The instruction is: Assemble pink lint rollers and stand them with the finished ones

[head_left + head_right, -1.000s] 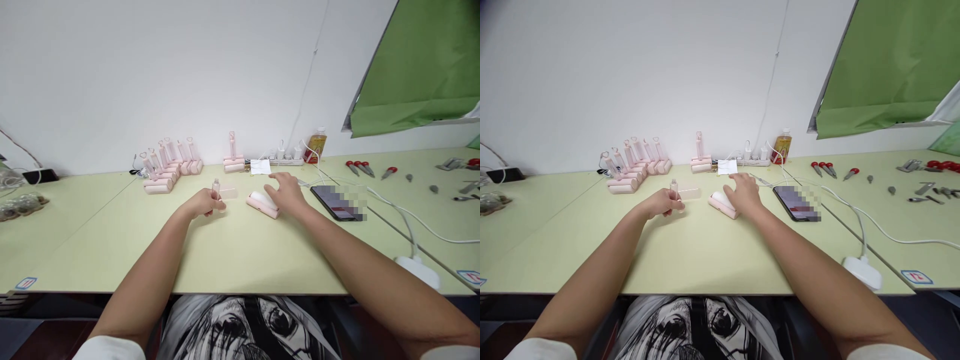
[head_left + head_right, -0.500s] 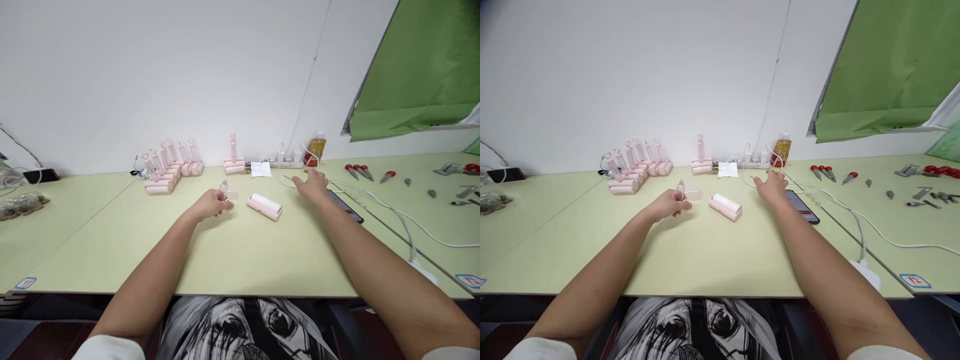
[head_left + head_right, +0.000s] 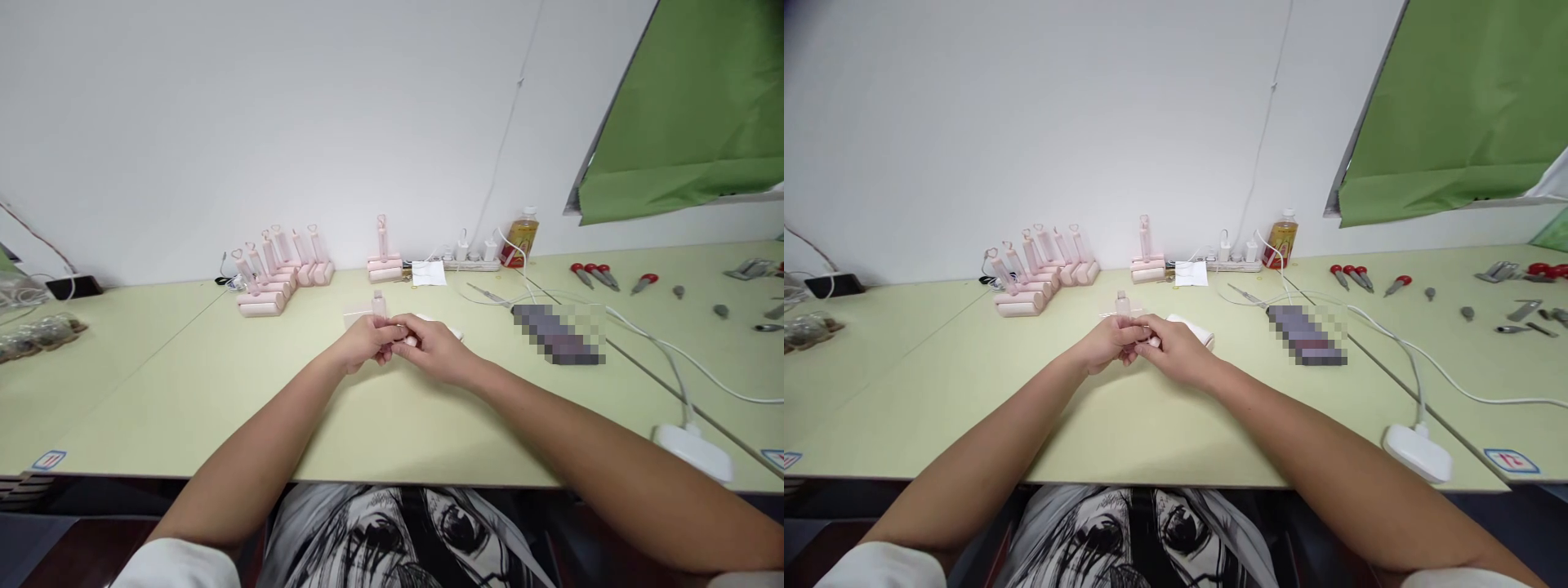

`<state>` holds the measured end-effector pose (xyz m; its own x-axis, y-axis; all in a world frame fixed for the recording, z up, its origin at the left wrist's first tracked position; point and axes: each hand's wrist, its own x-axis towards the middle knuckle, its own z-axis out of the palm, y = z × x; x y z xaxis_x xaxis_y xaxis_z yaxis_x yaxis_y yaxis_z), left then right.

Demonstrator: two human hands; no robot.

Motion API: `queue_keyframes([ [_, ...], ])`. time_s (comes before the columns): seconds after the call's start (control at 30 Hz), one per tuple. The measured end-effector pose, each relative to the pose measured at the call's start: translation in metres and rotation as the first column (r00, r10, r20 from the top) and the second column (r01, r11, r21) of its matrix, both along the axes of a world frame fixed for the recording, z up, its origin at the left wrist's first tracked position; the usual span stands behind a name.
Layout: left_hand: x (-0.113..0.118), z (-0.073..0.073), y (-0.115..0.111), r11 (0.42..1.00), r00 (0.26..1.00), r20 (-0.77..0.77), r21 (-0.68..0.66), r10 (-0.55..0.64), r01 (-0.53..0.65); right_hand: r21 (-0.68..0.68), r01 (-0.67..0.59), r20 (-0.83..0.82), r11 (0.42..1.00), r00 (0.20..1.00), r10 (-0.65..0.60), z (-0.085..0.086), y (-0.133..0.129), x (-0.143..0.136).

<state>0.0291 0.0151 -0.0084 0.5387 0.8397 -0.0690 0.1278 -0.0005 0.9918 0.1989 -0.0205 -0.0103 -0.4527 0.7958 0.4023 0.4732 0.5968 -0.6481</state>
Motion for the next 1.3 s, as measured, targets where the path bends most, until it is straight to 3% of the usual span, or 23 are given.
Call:
queue_keyframes([
  [0.07,0.001,0.001,-0.001,0.999,1.000,0.019,-0.030,0.017,-0.016,-0.001,0.017,-0.028,1.000,0.999,-0.017,-0.001,0.004,0.004],
  [0.27,0.000,0.003,0.001,0.976,0.971,0.128,-0.105,0.204,-0.191,-0.096,0.232,-0.099,0.968,0.965,-0.241,-0.008,0.018,0.017],
  [0.47,0.003,0.006,-0.002,0.969,0.962,0.193,-0.190,0.193,-0.156,-0.100,0.263,-0.209,0.960,0.937,-0.279,-0.005,0.016,0.015],
  [0.53,0.005,0.006,-0.003,0.971,0.956,0.213,-0.171,0.203,-0.168,-0.160,0.226,-0.305,0.961,0.915,-0.266,-0.003,0.014,0.013],
  [0.63,0.006,0.005,-0.003,0.969,0.943,0.242,-0.146,0.228,-0.197,-0.313,0.046,-0.483,0.949,0.852,-0.201,-0.001,0.012,0.011],
  [0.8,0.005,0.004,-0.001,0.973,0.912,0.346,-0.145,0.220,-0.180,-0.368,-0.114,-0.588,0.923,0.797,-0.136,-0.003,0.010,0.008],
  [1.0,0.003,0.004,-0.003,0.990,0.897,0.431,-0.132,0.102,-0.050,-0.329,-0.122,-0.502,0.936,0.863,-0.064,-0.005,0.007,0.006],
  [1.17,0.004,0.003,-0.004,0.994,0.901,0.425,-0.096,0.086,-0.049,-0.257,-0.058,-0.288,0.965,0.957,-0.020,-0.008,0.009,0.013],
  [1.3,0.004,0.002,-0.004,0.995,0.906,0.416,-0.077,0.083,-0.055,-0.222,-0.066,-0.144,0.973,0.989,0.035,-0.008,0.011,0.017],
])
